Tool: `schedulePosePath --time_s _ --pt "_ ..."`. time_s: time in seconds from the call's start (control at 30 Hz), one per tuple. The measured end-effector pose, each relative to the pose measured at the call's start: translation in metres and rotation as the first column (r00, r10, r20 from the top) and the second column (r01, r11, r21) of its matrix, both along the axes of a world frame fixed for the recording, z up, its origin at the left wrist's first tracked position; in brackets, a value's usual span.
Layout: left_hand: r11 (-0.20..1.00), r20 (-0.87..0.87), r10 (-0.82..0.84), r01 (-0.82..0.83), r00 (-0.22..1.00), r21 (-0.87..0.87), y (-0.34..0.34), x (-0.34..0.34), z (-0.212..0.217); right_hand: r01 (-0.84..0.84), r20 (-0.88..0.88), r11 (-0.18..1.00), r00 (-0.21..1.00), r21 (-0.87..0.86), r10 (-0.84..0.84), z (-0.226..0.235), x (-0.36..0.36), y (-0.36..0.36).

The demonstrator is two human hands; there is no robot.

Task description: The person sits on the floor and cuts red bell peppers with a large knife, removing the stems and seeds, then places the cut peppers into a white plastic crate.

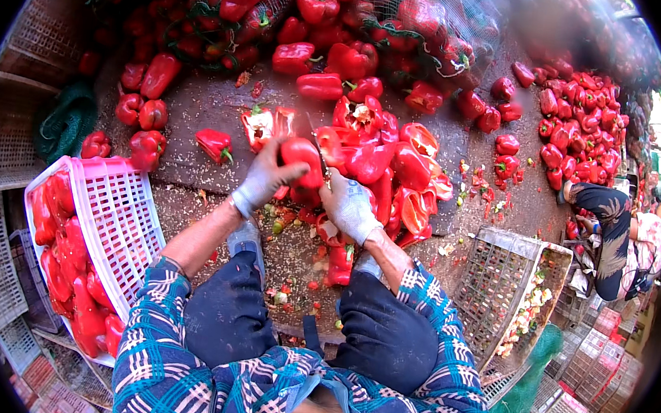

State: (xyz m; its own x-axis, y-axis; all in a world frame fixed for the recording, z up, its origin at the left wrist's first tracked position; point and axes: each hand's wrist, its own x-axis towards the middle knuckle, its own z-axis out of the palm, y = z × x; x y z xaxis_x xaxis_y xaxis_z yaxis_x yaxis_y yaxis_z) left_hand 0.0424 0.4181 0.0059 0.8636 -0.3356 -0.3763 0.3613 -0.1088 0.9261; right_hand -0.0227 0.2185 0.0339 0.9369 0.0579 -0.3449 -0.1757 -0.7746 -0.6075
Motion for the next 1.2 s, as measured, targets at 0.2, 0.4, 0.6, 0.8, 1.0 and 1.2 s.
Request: schedulePosePath --time_s 0.2,0.4,0.6,0.8,1.0,1.2 --pt "0.856 0.327 -0.473 0.337 0.818 0.393 0.012 0.012 0.018 0.423 -0.436 0.816 0.868 0.395 -0.239 0.006 -0.007 -0.019" --pt "0.713 0.445 -0.565 0.141 0.695 0.686 -0.012 0.098 0.004 0.581 -0.446 0.621 0.810 0.526 -0.381 0.017 -0.002 -0.026" --pt "0.355 0.408 -0.860 -0.217 0.305 0.909 -0.080 0.176 -0.086 0.564 -0.419 0.587 0.825 0.581 -0.378 0.018 -0.002 -0.031" --pt "0.543 0.370 -0.608 0.027 0.702 0.839 -0.112 0.185 -0.092 0.637 -0.443 0.536 0.770 0.554 -0.458 0.010 -0.004 -0.052" --pt "0.935 -0.493 -0.019 -0.159 0.870 -0.316 -0.087 0.136 -0.047 0.483 -0.009 0.775 0.851 0.408 -0.526 -0.003 -0.014 -0.057" --pt "0.793 -0.504 -0.048 -0.274 0.863 -0.544 -0.096 0.084 -0.009 0.222 0.585 0.973 0.783 0.055 -0.212 0.028 -0.010 -0.047"
